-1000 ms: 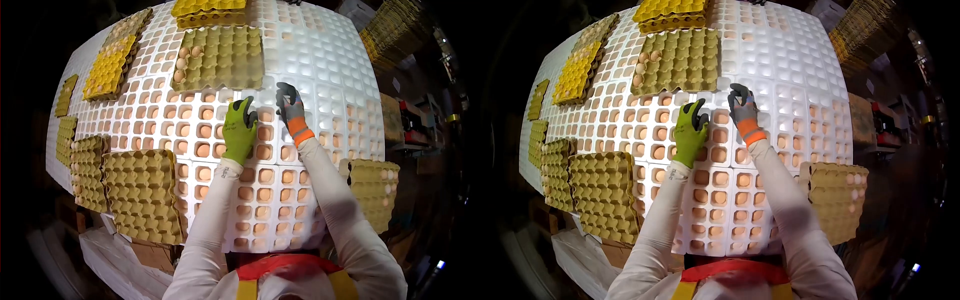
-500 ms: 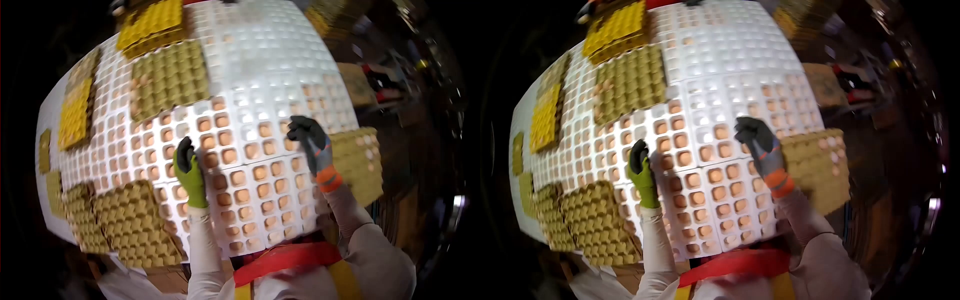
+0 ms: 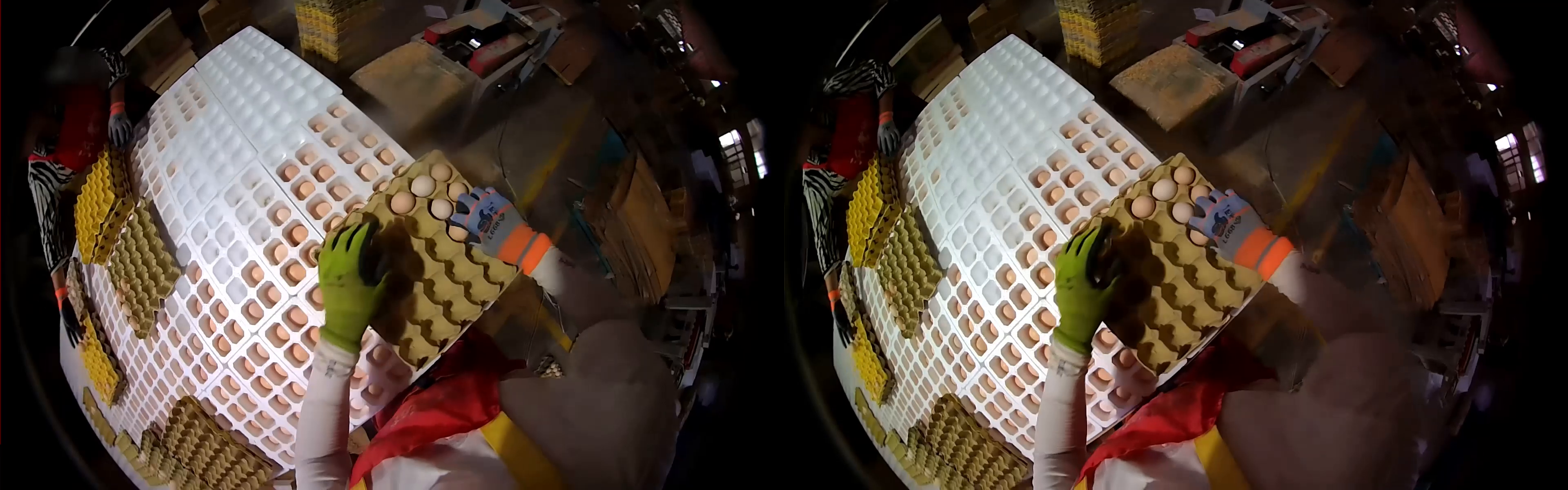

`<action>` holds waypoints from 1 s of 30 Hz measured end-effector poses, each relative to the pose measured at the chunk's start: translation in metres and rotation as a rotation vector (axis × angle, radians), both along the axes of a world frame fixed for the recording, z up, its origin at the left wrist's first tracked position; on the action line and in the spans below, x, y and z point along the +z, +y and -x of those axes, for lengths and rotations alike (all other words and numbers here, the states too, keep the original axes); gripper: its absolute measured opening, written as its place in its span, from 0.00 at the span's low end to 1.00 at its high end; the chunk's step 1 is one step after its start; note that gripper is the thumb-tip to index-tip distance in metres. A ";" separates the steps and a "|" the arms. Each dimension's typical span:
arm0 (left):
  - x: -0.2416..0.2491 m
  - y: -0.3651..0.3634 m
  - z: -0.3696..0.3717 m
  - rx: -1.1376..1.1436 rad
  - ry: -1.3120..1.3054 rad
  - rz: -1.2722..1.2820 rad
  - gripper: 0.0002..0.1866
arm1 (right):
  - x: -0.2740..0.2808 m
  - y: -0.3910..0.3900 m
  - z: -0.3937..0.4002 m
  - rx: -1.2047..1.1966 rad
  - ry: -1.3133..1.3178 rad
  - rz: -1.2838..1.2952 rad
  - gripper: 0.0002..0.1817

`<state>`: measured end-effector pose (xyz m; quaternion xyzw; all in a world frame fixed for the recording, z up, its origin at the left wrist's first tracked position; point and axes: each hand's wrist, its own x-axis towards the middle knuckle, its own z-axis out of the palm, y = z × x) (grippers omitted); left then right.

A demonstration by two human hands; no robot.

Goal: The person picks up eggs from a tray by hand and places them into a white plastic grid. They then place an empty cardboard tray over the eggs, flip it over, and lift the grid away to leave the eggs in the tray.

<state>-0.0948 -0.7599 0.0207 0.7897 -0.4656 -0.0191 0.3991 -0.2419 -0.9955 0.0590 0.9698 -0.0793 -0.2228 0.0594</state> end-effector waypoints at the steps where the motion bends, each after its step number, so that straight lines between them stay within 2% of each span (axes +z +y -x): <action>1: 0.005 -0.025 0.003 0.037 -0.044 -0.039 0.35 | -0.005 -0.013 0.008 -0.021 -0.191 -0.234 0.29; 3: 0.012 -0.069 0.006 0.095 -0.133 -0.112 0.38 | -0.012 -0.042 0.034 -0.090 -0.566 -0.702 0.29; 6: -0.006 -0.106 0.008 0.146 -0.333 -0.311 0.36 | -0.007 -0.069 0.040 -0.522 -0.592 -1.443 0.30; 7: -0.010 -0.112 0.010 0.167 -0.315 -0.283 0.30 | -0.009 -0.080 0.034 -0.358 -0.600 -1.245 0.31; 8: -0.005 -0.115 0.011 0.160 -0.288 -0.304 0.28 | -0.005 -0.080 0.021 -0.257 -0.613 -1.236 0.30; 10: 0.009 -0.114 0.013 0.152 -0.233 -0.343 0.25 | -0.032 -0.064 0.006 -0.015 -0.661 -0.601 0.32; 11: 0.008 -0.111 0.013 0.179 -0.183 -0.260 0.23 | -0.036 -0.059 -0.006 0.205 -0.559 -0.270 0.35; 13: 0.001 -0.097 0.013 0.223 -0.082 -0.093 0.19 | -0.027 -0.053 -0.024 0.187 -0.371 -0.301 0.37; 14: 0.019 -0.089 0.016 0.245 0.056 -0.109 0.19 | -0.025 -0.054 -0.030 0.179 -0.275 -0.312 0.37; 16: 0.006 -0.074 0.022 0.312 0.809 0.363 0.20 | -0.035 -0.071 -0.002 -0.036 -0.720 -0.856 0.28; 17: 0.007 -0.069 0.020 0.260 0.972 0.473 0.22 | -0.039 -0.081 0.008 -0.169 -0.683 -1.194 0.26; 18: 0.008 -0.073 0.020 0.231 0.910 0.386 0.22 | -0.041 -0.088 0.015 -0.310 -0.628 -1.524 0.23; 20: 0.010 -0.095 0.016 0.167 0.782 0.218 0.22 | -0.025 -0.102 0.029 -0.652 -0.409 -1.819 0.25; 21: 0.022 -0.111 0.015 0.117 0.299 -0.027 0.24 | -0.026 -0.105 0.030 -0.644 -0.435 -1.764 0.25; 22: 0.027 -0.132 0.020 0.172 0.050 -0.161 0.25 | -0.027 -0.108 0.030 -0.637 -0.461 -1.708 0.25; 24: 0.012 -0.164 0.019 0.212 -0.191 -0.510 0.25 | -0.043 -0.104 0.013 -0.263 -0.724 -1.199 0.23; 25: 0.008 -0.168 0.017 0.205 -0.146 -0.504 0.24 | -0.033 -0.100 0.011 -0.173 -0.689 -0.764 0.23; 27: 0.003 -0.170 0.013 0.188 -0.060 -0.499 0.23 | -0.013 -0.089 -0.006 -0.098 -0.415 -0.410 0.25; 28: 0.003 -0.164 0.014 0.197 0.012 -0.374 0.22 | -0.010 -0.085 -0.011 -0.063 -0.276 -0.238 0.26; 29: 0.005 -0.152 0.015 0.205 0.080 -0.248 0.22 | -0.011 -0.083 -0.015 -0.090 -0.272 -0.239 0.28; 30: 0.010 -0.142 0.016 0.212 0.147 -0.120 0.21 | -0.020 -0.088 -0.013 -0.083 -0.389 -0.310 0.27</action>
